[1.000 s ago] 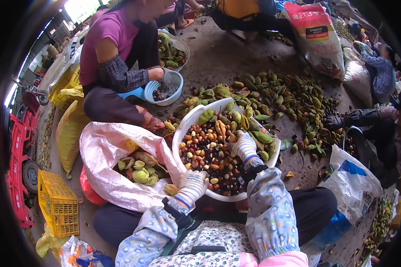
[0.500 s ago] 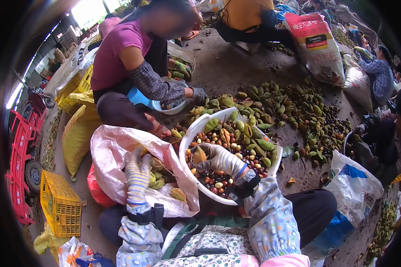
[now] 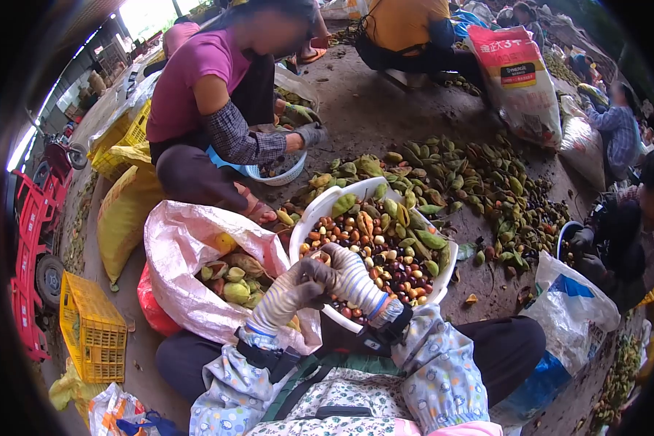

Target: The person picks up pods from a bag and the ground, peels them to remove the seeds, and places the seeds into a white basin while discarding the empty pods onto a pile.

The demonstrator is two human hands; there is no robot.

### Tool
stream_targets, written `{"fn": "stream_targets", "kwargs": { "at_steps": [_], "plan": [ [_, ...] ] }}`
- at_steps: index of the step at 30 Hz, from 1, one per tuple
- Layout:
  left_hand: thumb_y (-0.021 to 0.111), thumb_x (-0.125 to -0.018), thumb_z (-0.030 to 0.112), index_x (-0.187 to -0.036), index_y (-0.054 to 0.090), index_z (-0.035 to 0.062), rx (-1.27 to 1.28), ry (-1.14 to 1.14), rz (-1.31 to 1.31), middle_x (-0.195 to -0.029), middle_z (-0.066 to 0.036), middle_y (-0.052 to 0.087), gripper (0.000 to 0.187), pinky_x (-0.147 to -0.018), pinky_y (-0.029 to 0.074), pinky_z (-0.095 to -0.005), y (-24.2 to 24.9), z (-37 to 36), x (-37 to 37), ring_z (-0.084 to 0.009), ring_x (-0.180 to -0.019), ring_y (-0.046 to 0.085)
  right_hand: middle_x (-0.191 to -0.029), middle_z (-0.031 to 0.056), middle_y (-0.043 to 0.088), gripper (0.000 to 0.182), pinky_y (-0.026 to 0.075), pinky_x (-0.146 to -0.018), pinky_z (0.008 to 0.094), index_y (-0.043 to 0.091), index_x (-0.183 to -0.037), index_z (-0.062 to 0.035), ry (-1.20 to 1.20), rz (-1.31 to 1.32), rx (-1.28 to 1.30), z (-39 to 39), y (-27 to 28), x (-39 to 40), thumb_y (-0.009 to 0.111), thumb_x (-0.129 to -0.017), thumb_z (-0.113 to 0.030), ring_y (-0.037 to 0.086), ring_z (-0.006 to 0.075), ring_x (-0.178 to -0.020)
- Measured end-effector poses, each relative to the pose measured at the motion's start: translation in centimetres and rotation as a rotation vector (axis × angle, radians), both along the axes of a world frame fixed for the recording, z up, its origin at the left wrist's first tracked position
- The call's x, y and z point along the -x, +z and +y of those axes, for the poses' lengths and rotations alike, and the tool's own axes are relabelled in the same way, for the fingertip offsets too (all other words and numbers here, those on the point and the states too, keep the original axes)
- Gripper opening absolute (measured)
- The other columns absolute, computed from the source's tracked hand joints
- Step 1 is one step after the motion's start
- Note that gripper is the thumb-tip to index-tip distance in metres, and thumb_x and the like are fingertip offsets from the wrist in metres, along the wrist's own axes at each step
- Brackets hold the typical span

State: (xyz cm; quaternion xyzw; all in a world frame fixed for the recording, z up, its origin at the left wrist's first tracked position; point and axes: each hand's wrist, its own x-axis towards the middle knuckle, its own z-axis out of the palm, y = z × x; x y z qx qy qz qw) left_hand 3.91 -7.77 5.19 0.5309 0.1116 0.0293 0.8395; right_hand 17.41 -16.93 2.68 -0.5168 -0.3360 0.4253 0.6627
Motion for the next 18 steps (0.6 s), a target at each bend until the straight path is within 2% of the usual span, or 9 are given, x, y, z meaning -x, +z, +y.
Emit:
{"fn": "stream_targets", "kwargs": {
  "at_steps": [1,4,9,12,13,14,16,17,18],
  "plan": [
    [0.059,-0.09,0.027,-0.125,0.047,0.0064,-0.168,0.121,-0.086,-0.101,-0.002,0.058,0.043,-0.08,0.047,-0.0244,-1.5,-0.6,-0.7,-0.0098,-0.091,0.055,-0.086,0.0017,0.061,0.028,0.048,-0.064,0.0228,0.056,-0.097,-0.0012,-0.014,0.047,-0.023,0.1,-0.6,0.1,0.068,-0.083,-0.022,0.055,0.0078,-0.072],
    [0.059,-0.09,0.025,-0.129,0.045,0.006,-0.063,0.227,0.078,-0.106,-0.003,0.058,0.045,-0.078,0.047,-0.0223,-2.4,-0.7,-0.9,-0.0091,-0.092,0.055,-0.084,0.002,0.063,0.038,0.048,-0.069,0.0238,0.056,-0.099,-0.0011,-0.111,0.075,-0.032,0.0,-0.6,0.5,0.071,-0.081,-0.031,0.056,0.0088,-0.077],
    [0.048,-0.093,0.039,-0.117,0.056,0.0048,0.024,0.447,0.205,-0.09,-0.003,0.061,0.042,-0.068,0.05,-0.0244,-2.2,-0.3,-0.9,-0.0111,-0.075,0.059,-0.092,0.0043,0.063,0.043,0.051,-0.072,0.0243,0.051,-0.108,-0.0012,0.196,0.222,0.037,-0.8,-0.2,-1.2,0.071,-0.08,-0.028,0.06,0.0109,-0.084],
    [0.047,-0.094,0.035,-0.115,0.057,0.0036,-0.223,0.429,0.336,-0.086,-0.004,0.062,0.04,-0.065,0.051,-0.026,-2.9,0.4,-0.8,-0.0116,-0.071,0.059,-0.092,0.0067,0.064,0.047,0.05,-0.068,0.0256,0.05,-0.109,-0.0006,0.241,0.076,0.117,-0.2,-1.7,-1.3,0.075,-0.077,-0.024,0.06,0.0116,-0.082],
    [0.047,-0.094,0.035,-0.111,0.06,0.0025,-0.417,0.457,0.296,-0.085,-0.004,0.062,0.039,-0.063,0.05,-0.0257,-3.5,0.4,-0.9,-0.0108,-0.07,0.059,-0.095,0.0073,0.063,0.052,0.05,-0.072,0.0277,0.049,-0.111,-0.0003,0.196,-0.134,0.172,0.0,-1.7,-1.1,0.078,-0.073,-0.022,0.058,0.013,-0.087],
    [0.047,-0.094,0.035,-0.11,0.061,0.0022,-0.44,0.415,0.398,-0.086,-0.005,0.063,0.039,-0.064,0.049,-0.027,-3.5,0.4,-0.9,-0.013,-0.071,0.06,-0.1,0.0099,0.061,0.054,0.049,-0.076,0.0324,0.049,-0.113,-0.0021,0.168,-0.117,0.107,-0.1,-1.6,-0.7,0.078,-0.071,-0.021,0.059,0.0191,-0.091],
    [0.046,-0.094,0.034,-0.108,0.061,0.0015,-0.482,0.318,0.599,-0.086,-0.009,0.064,0.039,-0.066,0.049,-0.0297,-3.0,0.3,-0.9,-0.0175,-0.072,0.062,-0.104,0.0142,0.058,0.057,0.048,-0.081,0.0361,0.049,-0.115,-0.0052,0.102,-0.682,0.169,0.2,-1.3,-0.5,0.078,-0.068,-0.017,0.06,0.0279,-0.094],
    [0.045,-0.094,0.032,-0.109,0.06,0.001,-1.001,0.303,0.514,-0.085,-0.016,0.065,0.038,-0.069,0.049,-0.0342,-4.9,0.3,-0.5,-0.0276,-0.074,0.064,-0.103,0.0158,0.054,0.057,0.048,-0.08,0.0387,0.05,-0.116,-0.0095,0.071,-0.823,0.179,0.0,-0.9,-0.2,0.077,-0.066,-0.013,0.059,0.032,-0.09],
    [0.045,-0.09,0.038,-0.113,0.058,0.0016,-0.968,0.309,0.504,-0.086,-0.029,0.06,0.045,-0.075,0.047,-0.0467,-5.8,0.2,-0.5,-0.0448,-0.085,0.058,-0.102,0.0171,0.054,0.047,0.049,-0.075,0.0414,0.052,-0.112,-0.0098,0.06,-0.949,0.275,0.0,-1.1,0.3,0.07,-0.069,-0.014,0.058,0.0372,-0.089]
  ]
}}
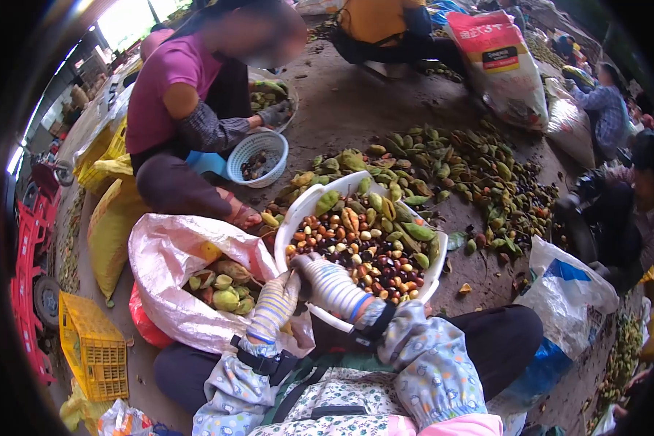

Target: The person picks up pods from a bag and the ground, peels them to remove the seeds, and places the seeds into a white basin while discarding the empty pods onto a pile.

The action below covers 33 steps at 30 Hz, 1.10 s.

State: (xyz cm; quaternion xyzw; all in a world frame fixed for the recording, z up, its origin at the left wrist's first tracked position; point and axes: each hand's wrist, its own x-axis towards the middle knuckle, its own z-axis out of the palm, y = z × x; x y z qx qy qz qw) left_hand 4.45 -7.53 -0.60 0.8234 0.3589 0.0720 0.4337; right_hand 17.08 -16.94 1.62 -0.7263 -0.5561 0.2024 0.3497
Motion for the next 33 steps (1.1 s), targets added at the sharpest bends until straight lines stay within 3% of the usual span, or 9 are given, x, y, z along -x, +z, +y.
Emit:
{"fn": "stream_targets", "kwargs": {
  "at_steps": [4,9,11,12,14,19,22,31,33],
  "plan": [
    [0.043,-0.09,0.04,-0.115,0.057,0.0092,-0.122,-0.122,0.294,-0.091,-0.025,0.062,0.042,-0.077,0.047,-0.0471,3.8,-1.6,-0.9,-0.042,-0.088,0.059,-0.098,0.0148,0.056,0.035,0.049,-0.068,0.0416,0.057,-0.105,-0.0107,-0.017,-0.18,0.126,0.1,-1.7,-0.3,0.065,-0.072,-0.013,0.06,0.034,-0.082],
    [0.042,-0.091,0.052,-0.108,0.063,0.0137,-0.148,-0.065,0.149,-0.09,-0.018,0.065,0.047,-0.076,0.049,-0.038,5.5,1.0,1.2,-0.034,-0.083,0.063,-0.113,0.0172,0.055,0.053,0.047,-0.086,0.0399,0.055,-0.118,-0.0098,-0.145,0.017,0.112,-1.0,-3.0,-5.7,0.072,-0.071,-0.027,0.057,0.0335,-0.1],
    [0.042,-0.091,0.054,-0.107,0.062,0.0087,-0.245,0.056,0.416,-0.093,-0.016,0.066,0.052,-0.077,0.048,-0.0363,8.9,3.4,2.5,-0.0316,-0.084,0.064,-0.114,0.0186,0.055,0.054,0.045,-0.09,0.0405,0.053,-0.12,-0.0098,-0.337,0.039,0.135,-1.1,-4.6,-8.9,0.071,-0.072,-0.027,0.054,0.0345,-0.105],
    [0.032,-0.09,0.058,-0.113,0.058,0.0131,-0.293,0.095,0.205,-0.083,-0.02,0.064,0.057,-0.071,0.047,-0.0462,7.9,4.9,4.1,-0.0398,-0.081,0.062,-0.114,0.0191,0.056,0.053,0.043,-0.091,0.0409,0.053,-0.12,-0.0094,-0.484,0.105,0.168,-1.1,-5.4,-10.5,0.07,-0.073,-0.027,0.052,0.0353,-0.108],
    [0.043,-0.091,0.048,-0.13,0.044,0.0064,-0.371,0.233,0.291,-0.099,-0.025,0.062,0.057,-0.08,0.047,-0.0448,7.6,7.7,7.0,-0.0411,-0.095,0.059,-0.114,0.0198,0.056,0.052,0.042,-0.093,0.04,0.052,-0.12,-0.0081,-0.674,-0.044,0.227,-2.0,-6.0,-13.5,0.068,-0.074,-0.026,0.052,0.0362,-0.107],
    [0.06,-0.085,0.035,-0.127,0.045,-0.0005,-0.763,0.337,0.104,-0.11,-0.024,0.059,0.057,-0.091,0.043,-0.0407,4.9,8.3,6.6,-0.0398,-0.103,0.056,-0.12,0.0223,0.052,0.058,0.04,-0.095,0.0411,0.045,-0.127,-0.0065,-0.705,-0.19,0.325,-1.1,-5.8,-18.4,0.065,-0.077,-0.027,0.051,0.0364,-0.111],
    [0.061,-0.084,0.037,-0.123,0.049,-0.0007,-0.255,0.287,-0.074,-0.108,-0.024,0.059,0.055,-0.089,0.044,-0.0407,5.9,6.8,4.3,-0.0386,-0.101,0.057,-0.122,0.0226,0.052,0.063,0.041,-0.095,0.0409,0.042,-0.128,-0.0051,-0.638,-0.202,0.472,0.1,-6.0,-18.9,0.067,-0.076,-0.029,0.052,0.037,-0.11],
    [0.063,-0.083,0.037,-0.129,0.046,0.0047,-0.054,-0.219,0.159,-0.101,-0.023,0.062,0.058,-0.08,0.049,-0.0371,5.4,-1.1,-0.9,-0.0314,-0.091,0.063,-0.101,0.0193,0.062,0.047,0.048,-0.081,0.0396,0.06,-0.105,-0.0021,-0.384,-0.339,0.57,0.2,-6.6,-15.6,0.071,-0.074,-0.035,0.06,0.0332,-0.093],
    [0.063,-0.084,0.034,-0.133,0.039,0.005,0.108,-0.145,0.054,-0.107,-0.024,0.059,0.062,-0.082,0.048,-0.0357,5.1,-1.8,-1.4,-0.0312,-0.094,0.062,-0.094,0.0136,0.063,0.047,0.049,-0.077,0.0366,0.059,-0.107,-0.0008,-0.209,0.127,0.341,-0.2,-5.5,-15.9,0.07,-0.077,-0.036,0.061,0.0257,-0.088]
  ]
}}
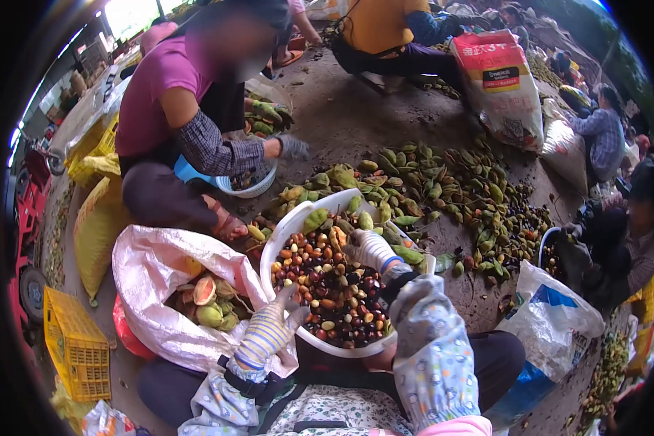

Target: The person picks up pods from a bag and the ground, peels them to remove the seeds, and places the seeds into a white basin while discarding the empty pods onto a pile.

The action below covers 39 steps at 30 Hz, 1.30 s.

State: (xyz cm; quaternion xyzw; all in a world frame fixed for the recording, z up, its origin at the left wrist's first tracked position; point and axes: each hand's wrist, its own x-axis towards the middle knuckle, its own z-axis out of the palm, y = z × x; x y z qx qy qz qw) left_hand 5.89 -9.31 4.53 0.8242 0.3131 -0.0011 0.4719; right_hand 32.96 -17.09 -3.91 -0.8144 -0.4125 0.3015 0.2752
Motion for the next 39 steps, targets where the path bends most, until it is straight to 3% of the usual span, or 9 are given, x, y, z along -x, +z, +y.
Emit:
{"fn": "stream_targets", "kwargs": {
  "at_steps": [7,16,21,25,26,27,31,34,39],
  "plan": [
    [0.06,-0.086,0.041,-0.141,0.02,0.0008,0.154,0.069,-0.27,-0.114,-0.02,0.058,0.079,-0.088,0.044,-0.0329,-1.6,-0.8,-1.0,-0.0265,-0.106,0.057,-0.095,0.0004,0.064,0.033,0.048,-0.07,0.0251,0.058,-0.111,-0.0018,0.124,0.87,-0.155,0.1,10.6,6.1,0.062,-0.088,-0.025,0.056,0.0079,-0.082],
    [0.043,-0.097,0.031,-0.118,0.054,-0.0012,1.012,0.38,-0.615,-0.103,-0.006,0.061,0.04,-0.081,0.047,-0.0226,0.5,-3.0,-1.6,-0.0103,-0.09,0.057,-0.089,0.0071,0.063,0.039,0.048,-0.071,0.0282,0.054,-0.106,-0.0002,0.373,0.497,-0.205,-2.0,14.7,7.9,0.069,-0.082,-0.027,0.058,0.013,-0.083],
    [0.045,-0.097,0.029,-0.105,0.061,-0.0025,0.611,0.333,-0.533,-0.091,-0.006,0.065,0.037,-0.075,0.048,-0.0244,0.3,-3.2,-2.1,-0.0103,-0.083,0.058,-0.085,0.0155,0.063,0.032,0.048,-0.071,0.0354,0.057,-0.098,0.0008,0.503,0.226,-0.145,-3.0,14.8,7.2,0.071,-0.079,-0.02,0.062,0.0203,-0.082],
    [0.049,-0.094,0.025,-0.096,0.063,-0.0011,0.206,0.253,-0.424,-0.079,-0.014,0.065,0.03,-0.068,0.048,-0.032,0.7,-4.0,-2.7,-0.0224,-0.073,0.062,-0.087,0.0157,0.063,0.021,0.047,-0.076,0.0347,0.057,-0.095,-0.0017,0.146,0.799,-0.005,-2.8,13.2,7.8,0.054,-0.088,-0.021,0.061,0.0213,-0.083],
    [0.049,-0.093,0.024,-0.094,0.063,-0.0005,0.084,0.204,-0.358,-0.078,-0.016,0.065,0.028,-0.066,0.048,-0.0339,1.4,-4.1,-2.5,-0.0266,-0.073,0.062,-0.085,0.0145,0.062,0.021,0.046,-0.078,0.0338,0.056,-0.092,-0.0036,0.51,0.11,-0.04,-3.0,13.2,7.6,0.047,-0.09,-0.022,0.061,0.0234,-0.081],
    [0.05,-0.093,0.024,-0.093,0.063,0.0002,-0.038,0.148,-0.294,-0.077,-0.018,0.064,0.027,-0.065,0.047,-0.0358,2.3,-4.1,-2.7,-0.0309,-0.072,0.063,-0.084,0.0157,0.061,0.02,0.046,-0.077,0.036,0.054,-0.093,-0.0035,0.471,0.165,-0.11,-3.3,11.0,7.7,0.05,-0.088,-0.022,0.06,0.0267,-0.08],
    [0.055,-0.089,0.03,-0.09,0.062,0.0013,0.178,0.129,-0.121,-0.076,-0.021,0.061,0.03,-0.063,0.046,-0.0402,0.7,-4.3,-2.8,-0.038,-0.071,0.059,-0.08,0.0186,0.059,0.04,0.048,-0.062,0.0436,0.048,-0.096,-0.0034,0.479,-0.104,-0.186,-4.3,9.5,8.6,0.072,-0.071,-0.025,0.06,0.0385,-0.077],
    [0.06,-0.088,0.021,-0.096,0.062,-0.0013,0.184,0.115,-0.036,-0.073,-0.004,0.063,0.024,-0.053,0.045,-0.0227,-1.7,-4.6,-2.5,-0.0083,-0.061,0.057,-0.08,0.0184,0.061,0.035,0.048,-0.065,0.0426,0.05,-0.097,-0.0035,0.493,0.034,-0.223,-4.6,7.3,8.4,0.069,-0.073,-0.021,0.061,0.0376,-0.077],
    [0.062,-0.088,0.018,-0.109,0.058,-0.0026,0.438,0.293,-0.109,-0.08,-0.009,0.065,0.03,-0.052,0.048,-0.0218,-3.3,-4.9,-2.3,-0.0123,-0.06,0.062,-0.093,0.0173,0.064,0.033,0.049,-0.076,0.0362,0.053,-0.107,-0.0025,0.276,0.446,-0.094,-4.5,4.5,8.1,0.062,-0.077,-0.01,0.062,0.0301,-0.092]
  ]
}}
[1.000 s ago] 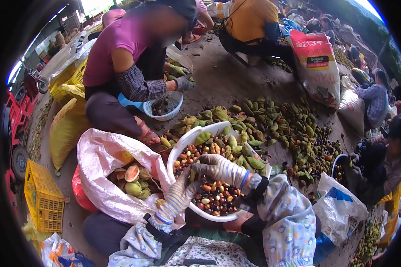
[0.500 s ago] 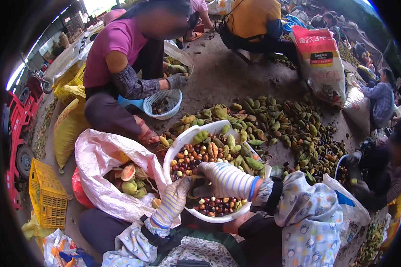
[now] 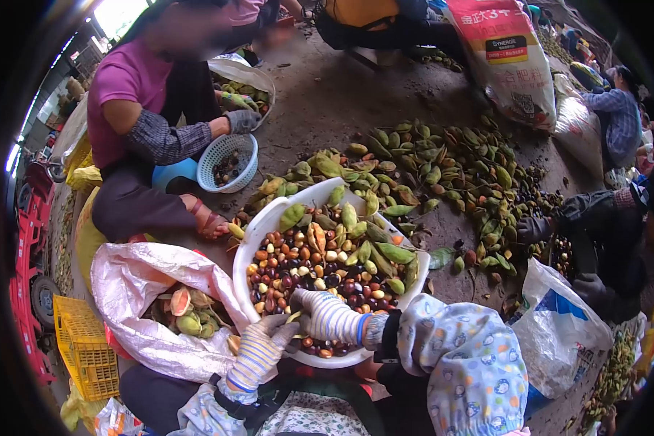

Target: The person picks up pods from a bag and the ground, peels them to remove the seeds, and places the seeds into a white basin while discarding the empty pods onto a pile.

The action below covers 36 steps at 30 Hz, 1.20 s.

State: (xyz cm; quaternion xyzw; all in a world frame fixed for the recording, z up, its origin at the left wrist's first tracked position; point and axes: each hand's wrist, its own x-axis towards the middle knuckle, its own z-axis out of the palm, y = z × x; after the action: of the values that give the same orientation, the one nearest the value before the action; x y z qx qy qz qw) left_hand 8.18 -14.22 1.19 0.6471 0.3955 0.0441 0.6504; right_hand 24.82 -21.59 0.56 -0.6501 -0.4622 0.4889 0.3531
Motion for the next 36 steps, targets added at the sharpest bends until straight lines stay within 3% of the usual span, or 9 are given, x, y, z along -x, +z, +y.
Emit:
{"fn": "stream_targets", "kwargs": {
  "at_steps": [2,6,10,13,17,24,26,31,36],
  "plan": [
    [0.063,-0.087,0.019,-0.112,0.058,-0.0012,0.046,0.032,0.034,-0.081,-0.009,0.066,0.033,-0.052,0.048,-0.0217,2.0,0.7,-0.2,-0.0117,-0.058,0.062,-0.1,0.0173,0.062,0.033,0.047,-0.082,0.0365,0.053,-0.11,-0.0028,-0.053,0.305,-0.122,-0.2,-2.9,0.2,0.062,-0.081,-0.014,0.06,0.0288,-0.097],
    [0.062,-0.088,0.028,-0.108,0.06,-0.0001,-0.077,0.169,0.094,-0.07,-0.004,0.063,0.035,-0.048,0.047,-0.0208,2.4,4.6,2.5,-0.0094,-0.053,0.059,-0.109,0.017,0.057,0.049,0.045,-0.087,0.0404,0.053,-0.117,-0.0081,0.162,-0.045,-0.181,0.1,-2.7,-1.7,0.057,-0.085,-0.045,0.055,0.0336,-0.104],
    [0.054,-0.091,0.015,-0.124,0.048,0.0012,-0.322,0.466,0.061,-0.104,-0.01,0.06,0.037,-0.07,0.05,-0.0241,2.1,10.3,7.4,-0.0141,-0.083,0.061,-0.111,0.0144,0.053,0.05,0.048,-0.081,0.0404,0.056,-0.115,-0.0108,0.236,-0.704,0.021,0.8,-1.1,-6.2,0.07,-0.068,-0.019,0.055,0.0333,-0.101],
    [0.052,-0.086,0.004,-0.133,0.037,0.0011,-0.745,0.483,0.102,-0.133,-0.019,0.037,0.049,-0.105,0.028,-0.0402,-0.1,12.8,10.6,-0.0311,-0.124,0.037,-0.111,0.012,0.055,0.048,0.049,-0.079,0.0414,0.058,-0.112,-0.0129,0.315,-0.97,0.151,0.9,-3.3,-10.6,0.069,-0.066,-0.016,0.054,0.031,-0.101],
    [0.061,-0.08,0.005,-0.134,0.034,0.0006,-1.002,0.405,0.268,-0.136,-0.021,0.029,0.061,-0.105,0.028,-0.0408,1.2,10.0,6.8,-0.0331,-0.126,0.033,-0.103,0.0091,0.058,0.037,0.048,-0.077,0.0394,0.062,-0.105,-0.0151,0.502,-1.116,0.129,0.8,-5.7,-12.3,0.066,-0.069,-0.016,0.055,0.0289,-0.098],
    [0.061,-0.084,0.007,-0.13,0.04,0.0002,-0.336,-0.042,0.068,-0.12,-0.012,0.05,0.051,-0.093,0.041,-0.0299,0.7,3.3,1.7,-0.0192,-0.107,0.051,-0.096,0.0084,0.06,0.022,0.05,-0.073,0.0395,0.065,-0.098,-0.0133,0.491,-1.111,0.173,1.9,-7.3,-12.3,0.058,-0.077,-0.013,0.057,0.0288,-0.095],
    [0.062,-0.086,0.01,-0.133,0.039,0.0029,-0.016,-0.003,-0.104,-0.12,-0.012,0.051,0.053,-0.09,0.044,-0.0295,0.4,1.4,0.7,-0.018,-0.102,0.053,-0.095,0.0124,0.064,0.025,0.051,-0.074,0.0408,0.063,-0.1,-0.0099,0.422,-0.967,0.158,1.8,-6.9,-12.0,0.062,-0.075,-0.013,0.06,0.0318,-0.095],
    [0.061,-0.08,0.055,-0.136,0.033,0.0081,0.45,0.192,-0.232,-0.121,-0.014,0.05,0.078,-0.084,0.049,-0.0383,-0.4,-0.3,0.1,-0.0227,-0.099,0.056,-0.084,0.013,0.064,0.023,0.049,-0.07,0.0352,0.058,-0.102,-0.0035,0.216,-0.242,-0.147,1.3,-5.4,-5.6,0.062,-0.081,-0.013,0.063,0.0248,-0.075],
    [0.064,-0.079,0.049,-0.126,0.044,0.0087,0.892,0.308,-0.317,-0.114,-0.009,0.056,0.065,-0.082,0.051,-0.0418,0.9,0.5,-0.5,-0.0219,-0.097,0.059,-0.096,0.0157,0.062,0.043,0.049,-0.076,0.0323,0.05,-0.116,-0.0038,0.318,-0.11,-0.328,1.5,2.3,0.1,0.068,-0.082,-0.022,0.062,0.0216,-0.087]
  ]
}}
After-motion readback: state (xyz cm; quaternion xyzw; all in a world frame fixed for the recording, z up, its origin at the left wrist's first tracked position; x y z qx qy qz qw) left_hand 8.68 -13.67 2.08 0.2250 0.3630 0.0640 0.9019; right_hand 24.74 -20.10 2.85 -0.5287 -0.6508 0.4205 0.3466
